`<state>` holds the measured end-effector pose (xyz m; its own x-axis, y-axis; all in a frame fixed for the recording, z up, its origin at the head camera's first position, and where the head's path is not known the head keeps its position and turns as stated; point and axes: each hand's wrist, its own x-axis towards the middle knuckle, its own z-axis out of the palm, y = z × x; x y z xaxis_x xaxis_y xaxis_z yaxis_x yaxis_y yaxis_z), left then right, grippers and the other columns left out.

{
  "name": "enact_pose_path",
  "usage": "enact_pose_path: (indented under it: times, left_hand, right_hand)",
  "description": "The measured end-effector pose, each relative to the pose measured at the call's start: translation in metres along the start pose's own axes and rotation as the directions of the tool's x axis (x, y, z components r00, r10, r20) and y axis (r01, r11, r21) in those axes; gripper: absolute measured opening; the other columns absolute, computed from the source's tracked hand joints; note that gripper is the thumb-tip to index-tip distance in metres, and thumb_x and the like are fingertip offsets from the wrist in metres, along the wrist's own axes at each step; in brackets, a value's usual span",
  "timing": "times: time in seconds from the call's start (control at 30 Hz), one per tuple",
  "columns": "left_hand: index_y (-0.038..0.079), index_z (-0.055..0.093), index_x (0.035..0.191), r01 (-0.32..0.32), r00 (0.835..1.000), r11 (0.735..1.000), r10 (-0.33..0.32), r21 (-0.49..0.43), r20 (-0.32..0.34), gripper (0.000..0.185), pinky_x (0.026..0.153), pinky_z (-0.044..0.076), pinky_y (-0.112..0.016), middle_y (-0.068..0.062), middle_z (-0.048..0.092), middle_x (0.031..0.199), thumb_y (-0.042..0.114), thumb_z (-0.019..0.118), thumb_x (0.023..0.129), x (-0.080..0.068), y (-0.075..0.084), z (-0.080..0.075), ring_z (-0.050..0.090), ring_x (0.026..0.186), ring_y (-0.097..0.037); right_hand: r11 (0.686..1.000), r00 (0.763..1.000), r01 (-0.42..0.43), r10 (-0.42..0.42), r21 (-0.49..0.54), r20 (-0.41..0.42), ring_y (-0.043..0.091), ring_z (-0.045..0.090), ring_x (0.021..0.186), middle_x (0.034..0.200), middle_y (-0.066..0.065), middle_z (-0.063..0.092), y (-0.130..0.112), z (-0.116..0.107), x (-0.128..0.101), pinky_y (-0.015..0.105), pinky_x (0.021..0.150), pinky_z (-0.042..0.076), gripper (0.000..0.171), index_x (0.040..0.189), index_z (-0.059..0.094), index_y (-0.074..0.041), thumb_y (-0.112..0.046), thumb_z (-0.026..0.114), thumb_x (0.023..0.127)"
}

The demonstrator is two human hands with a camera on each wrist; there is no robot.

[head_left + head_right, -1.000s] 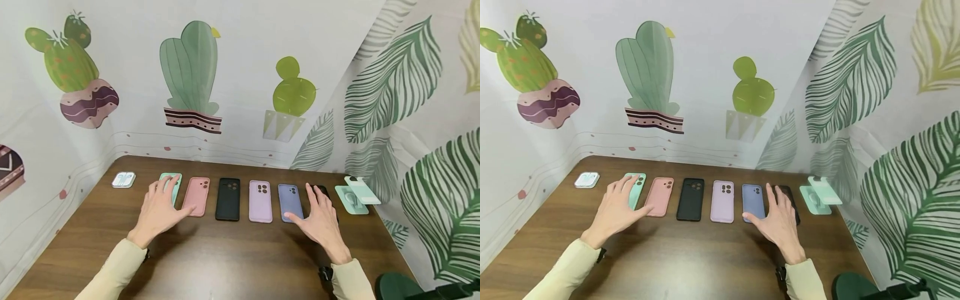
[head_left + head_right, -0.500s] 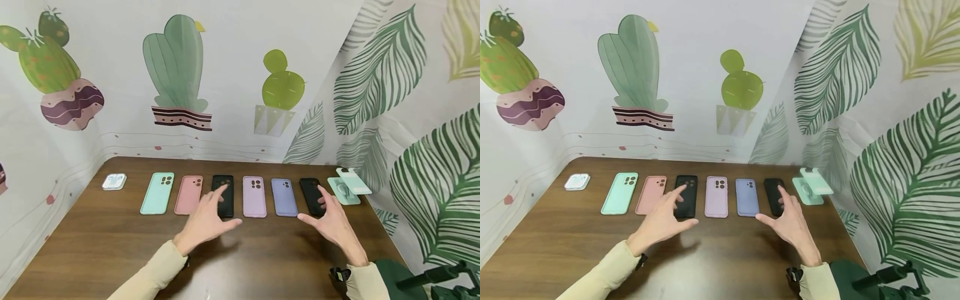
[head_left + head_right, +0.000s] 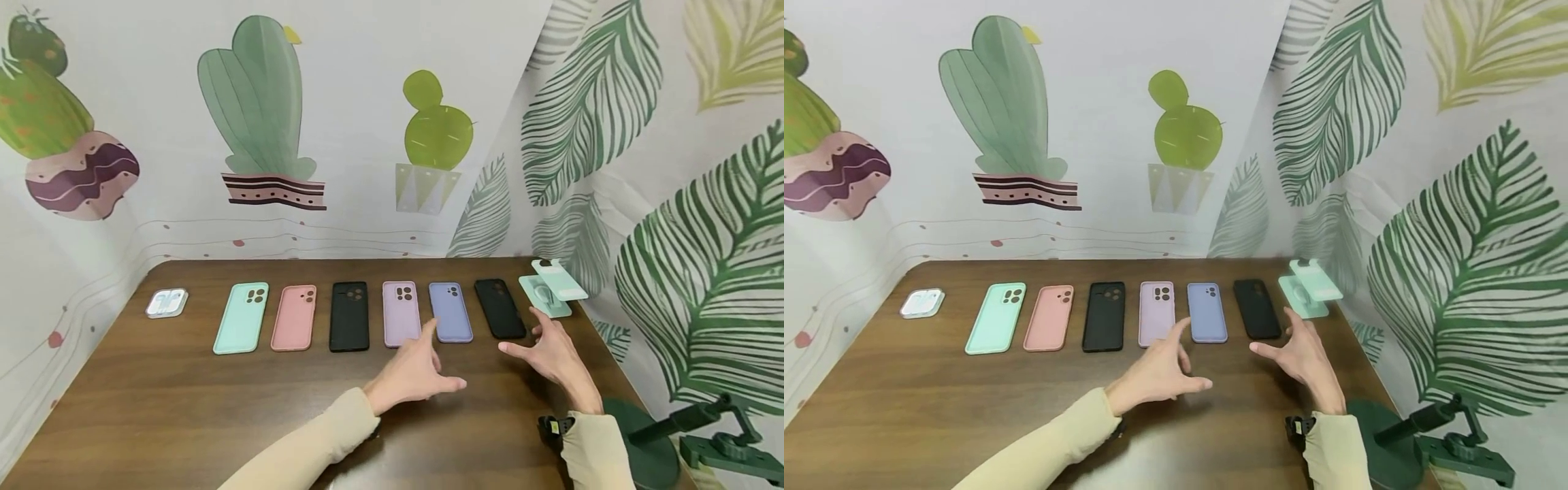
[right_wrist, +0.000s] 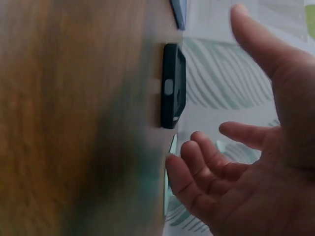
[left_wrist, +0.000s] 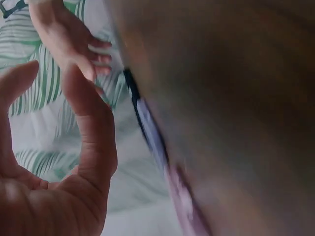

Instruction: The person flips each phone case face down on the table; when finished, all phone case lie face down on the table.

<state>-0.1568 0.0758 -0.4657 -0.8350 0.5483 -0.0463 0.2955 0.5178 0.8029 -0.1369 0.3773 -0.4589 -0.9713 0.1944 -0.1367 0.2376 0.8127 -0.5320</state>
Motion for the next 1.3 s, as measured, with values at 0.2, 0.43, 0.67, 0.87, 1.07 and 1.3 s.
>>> enact_pose_path:
  times: [0.2,0.43,0.67,0.87,1.07,1.3]
  left_hand:
    - [0.003,0.016,0.173,0.041,0.995,0.998,-0.037,-0.04,0.096,0.116,0.052,0.057,-0.021,0.006,0.071,0.066,0.021,0.092,0.087,0.034,0.028,0.039,0.065,0.042,-0.01]
    - [0.006,0.014,0.174,0.137,0.985,0.991,-0.137,0.005,0.108,0.11,0.053,0.059,-0.02,-0.004,0.07,0.058,0.009,0.087,0.091,0.082,0.043,0.072,0.067,0.042,-0.014]
    - [0.002,0.004,0.174,0.254,0.962,0.967,-0.253,-0.005,0.1,0.114,0.053,0.062,-0.023,-0.011,0.073,0.06,0.004,0.083,0.093,0.124,0.034,0.088,0.07,0.043,-0.019]
    - [-0.003,0.008,0.173,0.276,0.956,0.957,-0.283,0.091,0.078,0.112,0.081,0.068,-0.026,-0.023,0.082,0.106,0.011,0.085,0.093,0.132,0.042,0.085,0.077,0.061,-0.022]
    - [-0.002,0.007,0.174,0.325,0.939,0.946,-0.323,0.004,0.121,0.107,0.063,0.066,-0.027,-0.009,0.07,0.065,0.017,0.081,0.099,0.13,0.054,0.08,0.067,0.045,-0.019]
    - [0.003,0.006,0.175,0.388,0.919,0.905,-0.366,-0.175,0.149,0.108,0.041,0.057,-0.027,-0.026,0.075,0.087,0.006,0.08,0.096,0.137,0.055,0.082,0.06,0.039,-0.018]
  right_hand:
    - [1.0,1.0,-0.004,0.005,-0.028,0.029,0.055,0.057,0.126,0.137,0.039,0.057,0.008,-0.004,0.017,0.071,0.108,0.052,0.119,0.169,0.021,0.008,-0.05,0.088,0.09]
    - [1.0,0.995,-0.025,0.023,0.011,0.093,0.049,0.06,0.117,0.136,0.038,0.056,0.012,-0.002,0.033,0.064,0.102,0.055,0.113,0.17,0.02,0.005,-0.041,0.087,0.092]
    - [1.0,0.992,-0.001,-0.002,0.024,0.127,0.036,0.057,0.101,0.119,0.027,0.058,0.012,0.0,0.04,0.05,0.09,0.053,0.108,0.169,0.026,0.002,-0.038,0.089,0.091]
    - [1.0,0.989,0.012,-0.01,-0.014,0.145,0.043,0.06,0.112,0.129,0.034,0.06,0.011,-0.003,0.044,0.057,0.096,0.056,0.107,0.17,0.027,-0.001,-0.039,0.088,0.091]
    - [0.999,0.984,0.007,0.003,-0.054,0.176,0.061,0.046,0.145,0.161,0.042,0.043,0.013,-0.007,0.047,0.073,0.116,0.048,0.105,0.171,0.028,-0.002,-0.036,0.088,0.092]
    - [0.998,0.982,-0.004,0.016,-0.061,0.189,0.063,0.039,0.151,0.168,0.04,0.035,0.016,-0.009,0.05,0.075,0.119,0.045,0.1,0.171,0.031,-0.004,-0.033,0.086,0.093]
